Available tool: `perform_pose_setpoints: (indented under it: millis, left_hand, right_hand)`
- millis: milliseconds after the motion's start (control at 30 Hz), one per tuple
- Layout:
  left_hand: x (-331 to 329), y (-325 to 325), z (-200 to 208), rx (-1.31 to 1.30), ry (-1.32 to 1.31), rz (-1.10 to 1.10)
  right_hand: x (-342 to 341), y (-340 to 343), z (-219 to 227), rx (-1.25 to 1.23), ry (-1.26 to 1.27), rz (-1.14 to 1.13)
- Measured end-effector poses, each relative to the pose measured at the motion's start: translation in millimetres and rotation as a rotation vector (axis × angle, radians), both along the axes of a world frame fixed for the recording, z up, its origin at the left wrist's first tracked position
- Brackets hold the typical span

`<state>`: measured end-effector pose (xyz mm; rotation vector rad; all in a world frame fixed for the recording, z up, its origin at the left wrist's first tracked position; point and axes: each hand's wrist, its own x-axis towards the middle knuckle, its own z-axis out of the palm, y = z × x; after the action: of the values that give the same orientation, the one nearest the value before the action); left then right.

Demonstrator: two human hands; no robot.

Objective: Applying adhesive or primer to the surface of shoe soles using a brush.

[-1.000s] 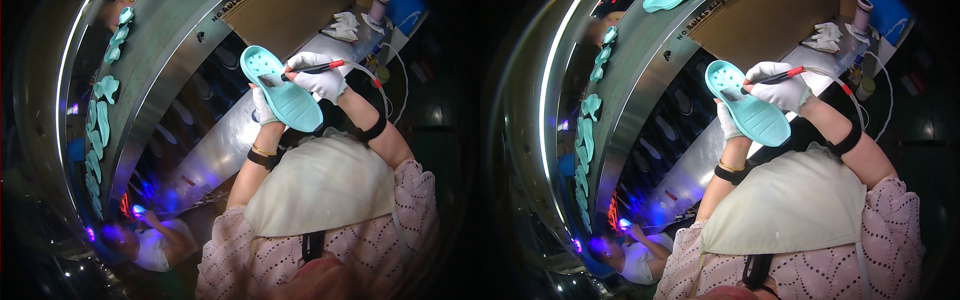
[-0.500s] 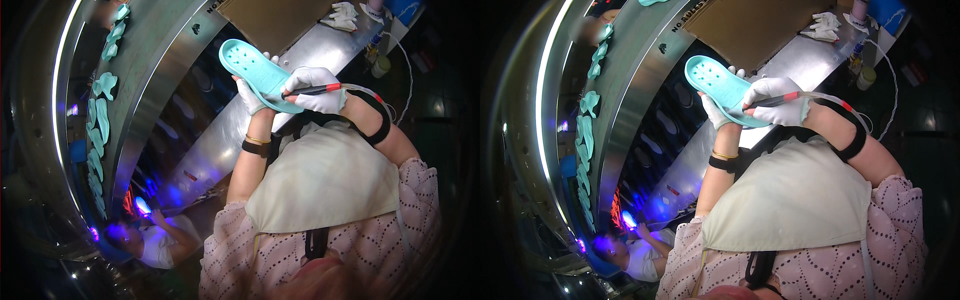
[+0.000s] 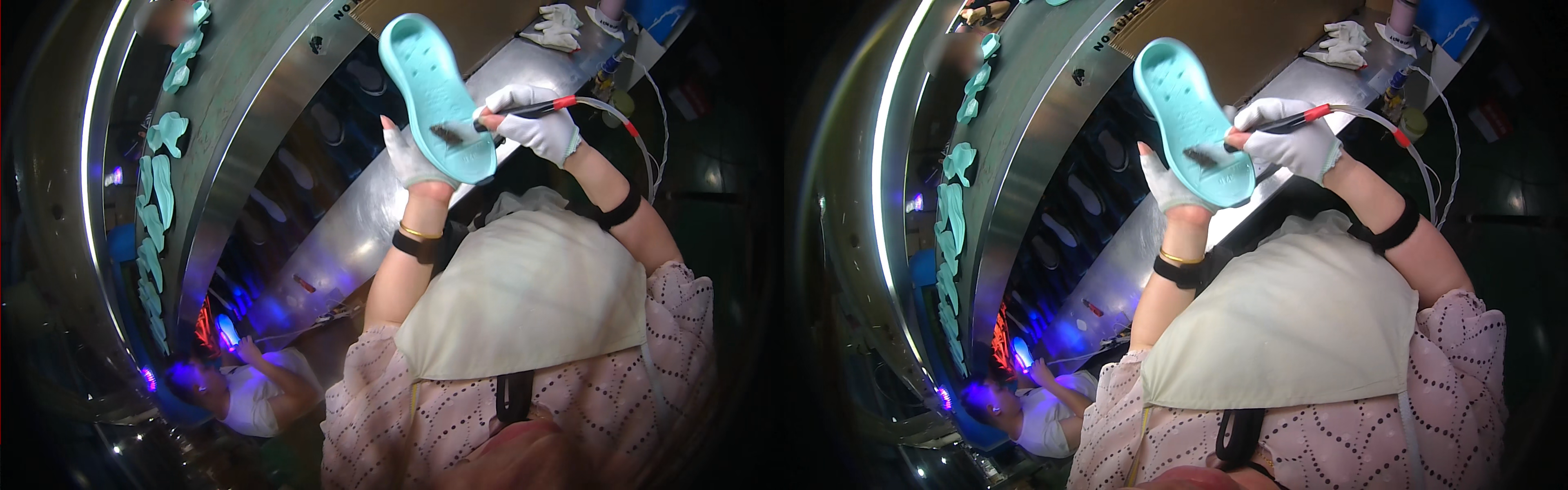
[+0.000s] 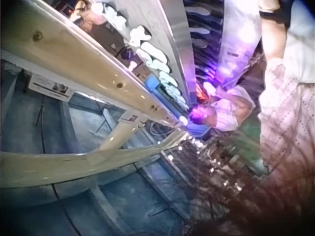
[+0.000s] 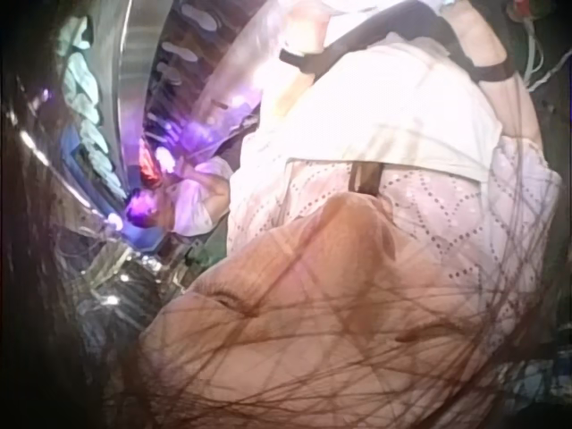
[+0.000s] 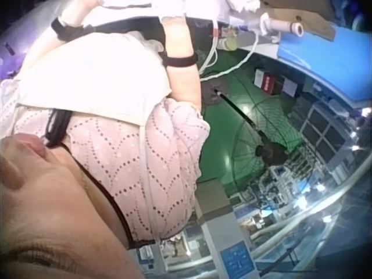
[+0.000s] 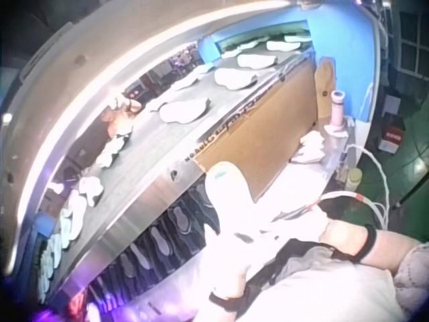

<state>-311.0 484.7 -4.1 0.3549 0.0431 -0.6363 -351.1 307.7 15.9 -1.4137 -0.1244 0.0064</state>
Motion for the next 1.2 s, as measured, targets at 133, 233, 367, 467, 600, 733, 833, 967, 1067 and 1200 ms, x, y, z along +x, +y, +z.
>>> perform_pose_setpoints:
  millis: [133, 233, 367, 467, 600, 733, 833, 967, 1067, 1200]
  left_hand:
    - [-7.1, -8.2, -3.2, 0.164, -0.035, 0.097]
    - [-2.3, -8.3, 0.7, -0.048, -0.149, -0.043]
    - [-2.8, -7.0, 10.4, -0.025, -0.164, 0.033]
    - [1.9, -3.2, 10.2, -0.042, -0.158, -0.047]
    - [11.2, 3.0, 4.6, 0.008, -0.115, -0.052]
    - [15.2, 6.6, 11.7, 0.067, -0.157, -0.044]
    - [20.5, 12.1, 14.5, -0.002, -0.202, -0.138]
    - [20.0, 19.2, 19.4, -0.007, -0.190, -0.151]
    - [22.1, 26.3, 22.1, -0.041, -0.191, -0.253]
    - [35.3, 31.2, 11.1, 0.209, -0.011, -0.243]
  right_hand:
    - [-1.8, 2.5, -6.3, 0.037, -0.135, -0.035]
    - [-18.9, 18.1, 2.8, 0.014, -0.112, 0.078]
    - [-16.1, 16.0, 2.0, 0.065, 0.029, -0.026]
    - [-16.3, 18.9, -4.0, -0.051, -0.218, -0.014]
    - [-14.9, 17.9, 1.9, -0.075, -0.060, 0.153]
    - [-13.3, 18.5, -2.1, 0.047, -0.099, 0.068]
    - [-25.0, 26.1, -1.7, -0.068, -0.054, 0.098]
    - [-30.7, 22.7, 2.9, 0.103, 0.168, 0.196]
    - [-17.4, 22.9, 8.1, 0.173, 0.064, 0.154]
    - [-3.6, 22.1, 8.1, -0.002, -0.126, 0.303]
